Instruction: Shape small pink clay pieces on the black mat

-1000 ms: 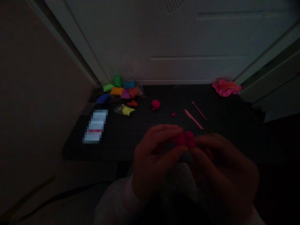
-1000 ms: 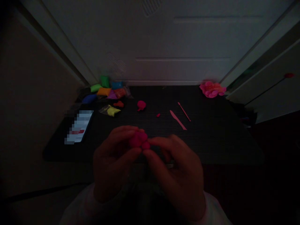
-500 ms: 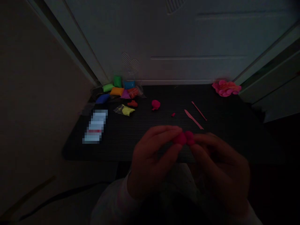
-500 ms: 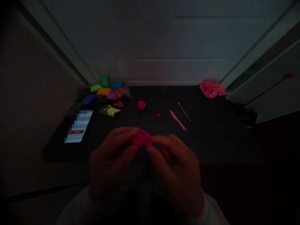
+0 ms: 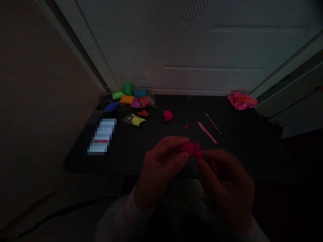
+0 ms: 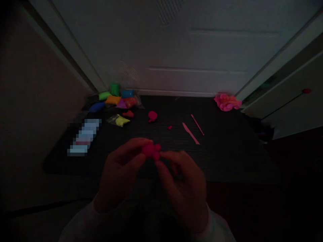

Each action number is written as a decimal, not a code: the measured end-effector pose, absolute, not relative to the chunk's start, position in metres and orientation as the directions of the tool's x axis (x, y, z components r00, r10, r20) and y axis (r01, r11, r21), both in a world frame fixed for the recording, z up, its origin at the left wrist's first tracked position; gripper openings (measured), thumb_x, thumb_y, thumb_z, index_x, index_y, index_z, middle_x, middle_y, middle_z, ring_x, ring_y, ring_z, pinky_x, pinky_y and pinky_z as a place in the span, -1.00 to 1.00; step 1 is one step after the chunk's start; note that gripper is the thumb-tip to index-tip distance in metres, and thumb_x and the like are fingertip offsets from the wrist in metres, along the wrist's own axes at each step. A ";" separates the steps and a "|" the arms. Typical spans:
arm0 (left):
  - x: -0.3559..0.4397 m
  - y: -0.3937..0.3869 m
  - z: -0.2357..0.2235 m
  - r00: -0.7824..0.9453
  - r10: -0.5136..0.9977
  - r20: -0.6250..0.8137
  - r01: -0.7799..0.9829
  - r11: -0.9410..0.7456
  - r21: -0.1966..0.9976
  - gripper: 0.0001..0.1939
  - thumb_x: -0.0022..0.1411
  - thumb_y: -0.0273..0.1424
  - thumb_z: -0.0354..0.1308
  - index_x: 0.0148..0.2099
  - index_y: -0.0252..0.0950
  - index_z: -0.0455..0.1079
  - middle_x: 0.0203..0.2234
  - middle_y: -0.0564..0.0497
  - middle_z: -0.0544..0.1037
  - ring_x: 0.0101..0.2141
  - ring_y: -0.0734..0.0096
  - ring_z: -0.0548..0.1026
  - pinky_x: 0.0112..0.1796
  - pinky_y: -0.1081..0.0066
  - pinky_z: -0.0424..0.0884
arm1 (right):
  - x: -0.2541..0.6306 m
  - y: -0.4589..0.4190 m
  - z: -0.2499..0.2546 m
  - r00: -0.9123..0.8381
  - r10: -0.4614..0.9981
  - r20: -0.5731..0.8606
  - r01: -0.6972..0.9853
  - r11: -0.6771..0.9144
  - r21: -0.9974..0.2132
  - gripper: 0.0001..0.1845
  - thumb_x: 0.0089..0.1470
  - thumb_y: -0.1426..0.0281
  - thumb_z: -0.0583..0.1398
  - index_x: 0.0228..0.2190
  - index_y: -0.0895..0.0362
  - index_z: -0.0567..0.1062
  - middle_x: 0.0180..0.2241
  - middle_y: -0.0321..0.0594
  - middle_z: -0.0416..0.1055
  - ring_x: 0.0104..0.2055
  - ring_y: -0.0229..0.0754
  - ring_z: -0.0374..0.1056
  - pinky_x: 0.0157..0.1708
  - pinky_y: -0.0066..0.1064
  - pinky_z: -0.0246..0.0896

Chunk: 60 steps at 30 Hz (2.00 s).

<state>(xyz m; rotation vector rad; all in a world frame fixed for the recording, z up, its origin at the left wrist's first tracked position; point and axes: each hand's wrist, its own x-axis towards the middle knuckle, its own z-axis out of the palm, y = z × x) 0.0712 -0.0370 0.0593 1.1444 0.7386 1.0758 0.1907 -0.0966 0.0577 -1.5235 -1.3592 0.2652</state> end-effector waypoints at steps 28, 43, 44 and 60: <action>0.064 -0.037 0.061 0.365 0.915 0.171 -0.298 -0.059 0.953 -0.71 0.01 -0.57 0.14 -0.21 -0.14 0.43 -0.19 0.06 0.50 -0.18 0.41 0.46 -0.19 0.48 0.43 | 0.180 -0.099 0.055 0.277 0.789 0.548 0.730 0.198 -0.654 -0.82 -0.05 0.49 0.16 -0.33 0.04 0.36 -0.61 -0.43 0.22 -0.60 -0.37 0.10 -0.60 -0.48 0.04; 0.063 -0.037 0.063 0.362 0.901 0.238 -0.207 -0.171 0.963 -0.68 0.02 -0.56 0.13 -0.19 -0.10 0.43 -0.19 0.08 0.50 -0.15 0.41 0.44 -0.15 0.47 0.37 | 0.179 -0.100 0.055 0.371 0.796 0.478 0.608 0.181 -0.773 -0.84 -0.06 0.50 0.16 -0.39 0.01 0.42 -0.60 -0.42 0.32 -0.58 -0.34 0.21 -0.54 -0.45 0.11; 0.064 -0.038 0.063 0.361 0.904 0.229 -0.219 -0.156 0.963 -0.69 0.01 -0.56 0.14 -0.19 -0.11 0.43 -0.19 0.07 0.50 -0.15 0.40 0.44 -0.16 0.46 0.37 | 0.179 -0.100 0.055 0.377 0.797 0.471 0.603 0.175 -0.779 -0.85 -0.06 0.50 0.17 -0.40 0.01 0.42 -0.61 -0.43 0.32 -0.58 -0.34 0.20 -0.54 -0.44 0.11; 0.066 -0.039 0.053 0.512 0.851 0.115 -0.456 0.156 0.876 -0.62 -0.11 -0.44 0.26 -0.16 -0.14 0.40 -0.16 0.00 0.48 -0.22 0.37 0.46 -0.26 0.46 0.41 | 0.178 -0.104 0.051 0.362 0.827 0.431 0.481 0.230 -0.846 -0.63 -0.11 0.50 0.19 -0.21 -0.03 0.36 -0.57 -0.41 0.19 -0.55 -0.35 0.11 -0.56 -0.49 0.10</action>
